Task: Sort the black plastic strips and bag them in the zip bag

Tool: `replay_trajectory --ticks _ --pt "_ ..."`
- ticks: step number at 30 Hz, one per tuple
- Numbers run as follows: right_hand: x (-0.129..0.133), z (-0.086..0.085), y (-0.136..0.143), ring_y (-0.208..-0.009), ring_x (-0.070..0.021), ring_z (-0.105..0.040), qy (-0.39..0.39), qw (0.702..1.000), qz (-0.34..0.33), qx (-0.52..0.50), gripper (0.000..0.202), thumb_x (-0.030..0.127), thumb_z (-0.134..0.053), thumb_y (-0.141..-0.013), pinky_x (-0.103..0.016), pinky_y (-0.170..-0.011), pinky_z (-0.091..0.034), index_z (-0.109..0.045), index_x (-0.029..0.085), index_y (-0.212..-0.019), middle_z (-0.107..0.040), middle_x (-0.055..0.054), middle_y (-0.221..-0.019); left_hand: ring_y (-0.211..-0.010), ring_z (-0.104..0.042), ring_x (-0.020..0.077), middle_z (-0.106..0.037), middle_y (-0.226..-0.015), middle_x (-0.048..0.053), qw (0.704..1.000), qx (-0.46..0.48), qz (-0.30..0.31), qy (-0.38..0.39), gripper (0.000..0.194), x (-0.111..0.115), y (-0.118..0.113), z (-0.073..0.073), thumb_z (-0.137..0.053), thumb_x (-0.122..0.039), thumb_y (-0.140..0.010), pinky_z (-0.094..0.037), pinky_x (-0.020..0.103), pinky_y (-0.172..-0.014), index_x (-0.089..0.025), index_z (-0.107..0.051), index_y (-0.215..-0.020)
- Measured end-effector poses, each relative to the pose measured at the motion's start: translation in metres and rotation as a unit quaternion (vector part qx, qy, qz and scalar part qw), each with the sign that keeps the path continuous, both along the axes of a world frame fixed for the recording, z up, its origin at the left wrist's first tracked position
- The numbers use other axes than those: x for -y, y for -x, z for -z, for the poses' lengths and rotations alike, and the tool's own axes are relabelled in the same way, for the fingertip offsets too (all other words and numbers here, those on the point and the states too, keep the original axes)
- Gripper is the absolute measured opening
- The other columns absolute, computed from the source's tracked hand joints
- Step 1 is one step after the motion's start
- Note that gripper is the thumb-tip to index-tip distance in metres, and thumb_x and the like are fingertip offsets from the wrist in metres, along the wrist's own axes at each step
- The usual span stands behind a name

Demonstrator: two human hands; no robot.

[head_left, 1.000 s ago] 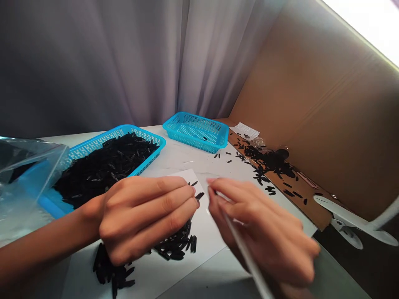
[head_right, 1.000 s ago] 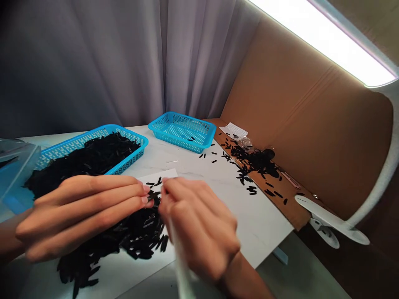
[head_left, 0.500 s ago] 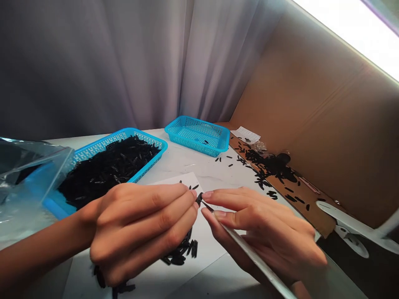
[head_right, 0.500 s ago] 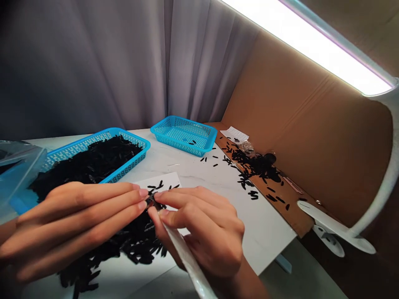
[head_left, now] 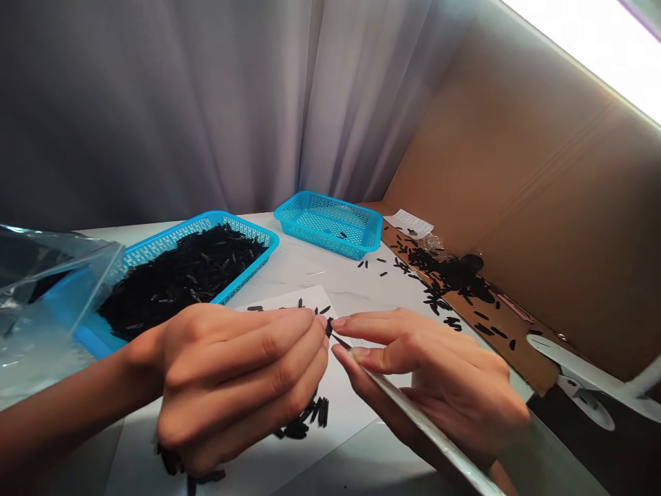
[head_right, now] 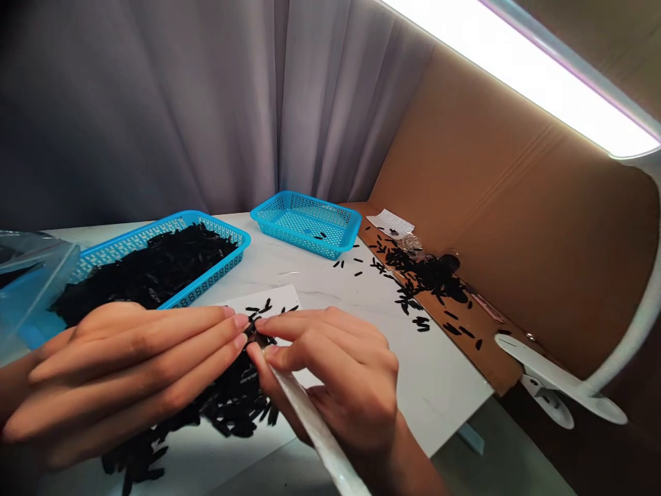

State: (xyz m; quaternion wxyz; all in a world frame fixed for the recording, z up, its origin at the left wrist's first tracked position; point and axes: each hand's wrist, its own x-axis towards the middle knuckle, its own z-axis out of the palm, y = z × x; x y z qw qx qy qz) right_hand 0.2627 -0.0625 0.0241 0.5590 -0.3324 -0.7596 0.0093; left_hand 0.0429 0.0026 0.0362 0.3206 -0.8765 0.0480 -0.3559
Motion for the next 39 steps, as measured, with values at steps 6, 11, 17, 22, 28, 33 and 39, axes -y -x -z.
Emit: replay_trajectory --ticks 6,11,17,22,28,33,39 --pt "-0.005 0.007 0.003 -0.075 -0.0183 -0.076 -0.040 0.999 -0.019 0.012 0.021 -0.002 -0.072 -0.079 -0.028 -0.067 -0.065 -0.065 0.018 -0.080 -0.080 -0.007 -0.088 -0.096 -0.075 0.0167 -0.076 -0.101 -0.001 0.986 0.038 0.002 0.163 0.020 -0.002 0.001 0.004 -0.055 -0.018 -0.101 -0.064 0.023 -0.087 -0.026 -0.074 -0.102" --pt "0.000 0.007 0.007 -0.078 -0.0186 -0.076 -0.038 0.998 -0.012 0.040 0.022 -0.004 -0.067 -0.081 -0.027 -0.070 -0.063 -0.062 0.017 -0.078 -0.078 -0.008 -0.086 -0.094 -0.073 0.0171 -0.076 -0.090 0.001 0.998 -0.014 0.018 -0.065 0.031 -0.006 -0.001 0.000 -0.048 -0.019 -0.102 -0.062 0.023 -0.090 -0.021 -0.079 -0.096" --pt "0.001 0.010 0.010 -0.078 -0.0190 -0.074 -0.047 0.999 0.003 0.027 0.024 -0.008 -0.066 -0.078 -0.029 -0.070 -0.063 -0.063 0.015 -0.077 -0.077 -0.010 -0.085 -0.098 -0.072 0.0167 -0.077 -0.096 0.001 0.998 -0.012 -0.018 -0.066 0.025 -0.006 0.001 0.007 -0.052 -0.018 -0.099 -0.060 0.023 -0.093 -0.019 -0.077 -0.100" --pt "0.000 0.010 0.006 -0.076 -0.0181 -0.077 -0.008 0.997 0.051 -0.057 0.025 -0.004 -0.073 -0.077 -0.027 -0.070 -0.064 -0.064 0.019 -0.074 -0.080 -0.005 -0.086 -0.098 -0.072 0.0133 -0.077 -0.094 -0.002 0.998 0.012 -0.017 -0.057 0.029 -0.001 0.002 0.008 -0.048 -0.017 -0.102 -0.061 0.019 -0.089 -0.022 -0.076 -0.098" --pt "-0.002 0.002 0.005 -0.077 -0.0157 -0.079 0.272 0.925 -0.033 -0.265 0.018 0.013 -0.083 -0.078 -0.021 -0.071 -0.064 -0.069 0.021 -0.069 -0.082 -0.001 -0.083 -0.106 -0.072 0.0184 -0.077 -0.104 0.005 0.998 0.031 -0.059 0.005 0.017 0.004 0.001 0.007 -0.058 -0.015 -0.097 -0.061 0.025 -0.097 -0.013 -0.074 -0.098" --pt "-0.006 0.005 0.008 -0.085 -0.0150 -0.078 0.365 0.861 -0.109 -0.338 0.016 0.017 -0.087 -0.076 -0.018 -0.074 -0.062 -0.073 0.022 -0.071 -0.082 -0.001 -0.089 -0.103 -0.073 0.0184 -0.077 -0.102 0.005 0.998 0.038 -0.047 0.005 0.013 0.004 -0.002 0.007 -0.060 -0.014 -0.096 -0.064 0.026 -0.094 -0.013 -0.074 -0.095" --pt "-0.007 0.008 0.009 -0.093 -0.0179 -0.078 0.406 0.809 -0.179 -0.385 0.018 0.012 -0.084 -0.078 -0.025 -0.082 -0.062 -0.071 0.022 -0.070 -0.082 -0.002 -0.093 -0.103 -0.075 0.0196 -0.079 -0.101 0.005 0.993 0.086 -0.038 0.070 0.017 0.000 -0.010 0.010 -0.058 -0.016 -0.099 -0.066 0.028 -0.090 -0.015 -0.073 -0.091"
